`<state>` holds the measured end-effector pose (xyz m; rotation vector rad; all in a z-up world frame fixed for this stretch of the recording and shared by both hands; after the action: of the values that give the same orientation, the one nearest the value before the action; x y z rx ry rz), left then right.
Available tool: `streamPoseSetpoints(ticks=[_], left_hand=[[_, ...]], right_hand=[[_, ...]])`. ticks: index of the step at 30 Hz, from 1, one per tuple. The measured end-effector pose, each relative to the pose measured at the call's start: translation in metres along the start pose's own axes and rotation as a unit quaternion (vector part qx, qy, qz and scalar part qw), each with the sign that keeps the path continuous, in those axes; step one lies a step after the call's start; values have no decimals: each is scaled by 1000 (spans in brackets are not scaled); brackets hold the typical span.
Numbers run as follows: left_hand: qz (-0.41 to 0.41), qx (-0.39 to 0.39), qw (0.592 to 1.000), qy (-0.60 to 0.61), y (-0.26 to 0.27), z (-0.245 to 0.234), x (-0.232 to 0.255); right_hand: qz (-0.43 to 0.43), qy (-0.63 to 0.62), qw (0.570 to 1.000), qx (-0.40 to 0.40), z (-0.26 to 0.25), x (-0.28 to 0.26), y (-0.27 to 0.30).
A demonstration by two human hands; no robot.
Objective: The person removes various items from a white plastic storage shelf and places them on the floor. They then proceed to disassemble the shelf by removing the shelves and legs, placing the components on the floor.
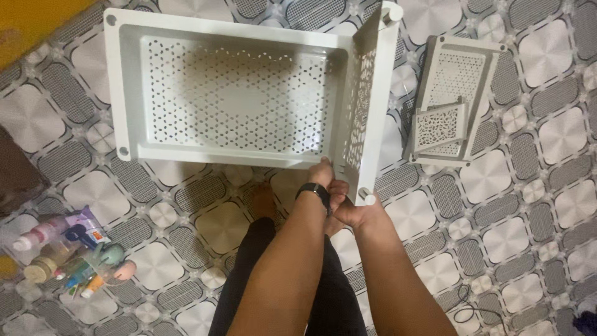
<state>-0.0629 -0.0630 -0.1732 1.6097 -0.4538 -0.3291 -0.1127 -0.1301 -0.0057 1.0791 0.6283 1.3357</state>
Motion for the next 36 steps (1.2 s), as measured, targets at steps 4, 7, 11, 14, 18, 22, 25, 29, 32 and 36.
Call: streamPoseSetpoints(ticks=[4, 7, 11, 14, 18, 22, 25, 29, 32, 36], left_hand=[[-6, 5, 1000, -4, -8, 5, -7], [-24, 0, 999, 30, 2, 0, -3], [-57, -30, 993, 95, 12, 0, 2], [-112, -101, 975, 161, 23, 12, -13], [-168, -168, 935, 264, 29, 29, -16], [-254, -245, 901, 251, 60, 22, -18], [-79, -70, 925, 365, 87, -5, 10], [-37, 61, 951, 302, 115, -20, 16], [40, 77, 968, 237, 115, -30, 12], [52, 41, 983, 172, 91, -56, -15]], right_hand=[[2, -15, 1000, 19, -11, -5, 1], [-15, -17, 999, 47, -6, 0, 4], [23, 46, 993, -104, 23, -1, 27], [-29, 45, 998, -14, 28, 0, 33], [-32, 83, 996, -25, 37, -4, 41], [-35, 105, 994, -5, 31, -5, 36], [-62, 138, 988, 14, 23, -9, 35], [-82, 189, 978, 29, 8, -5, 37], [-88, 286, 954, 18, 2, -1, 40], [-110, 371, 920, 68, -11, -4, 47]])
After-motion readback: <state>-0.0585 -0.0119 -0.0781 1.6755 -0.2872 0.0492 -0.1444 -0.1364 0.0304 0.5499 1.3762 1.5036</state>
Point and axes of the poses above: each hand's wrist, its own y-axis away from the middle knuckle, its own z-axis out of the palm, x = y × z, the point moved 4 cm from there along -y, towards the middle knuckle, and after that the axes turned 9 degrees about -z, right-handed, at the moved point
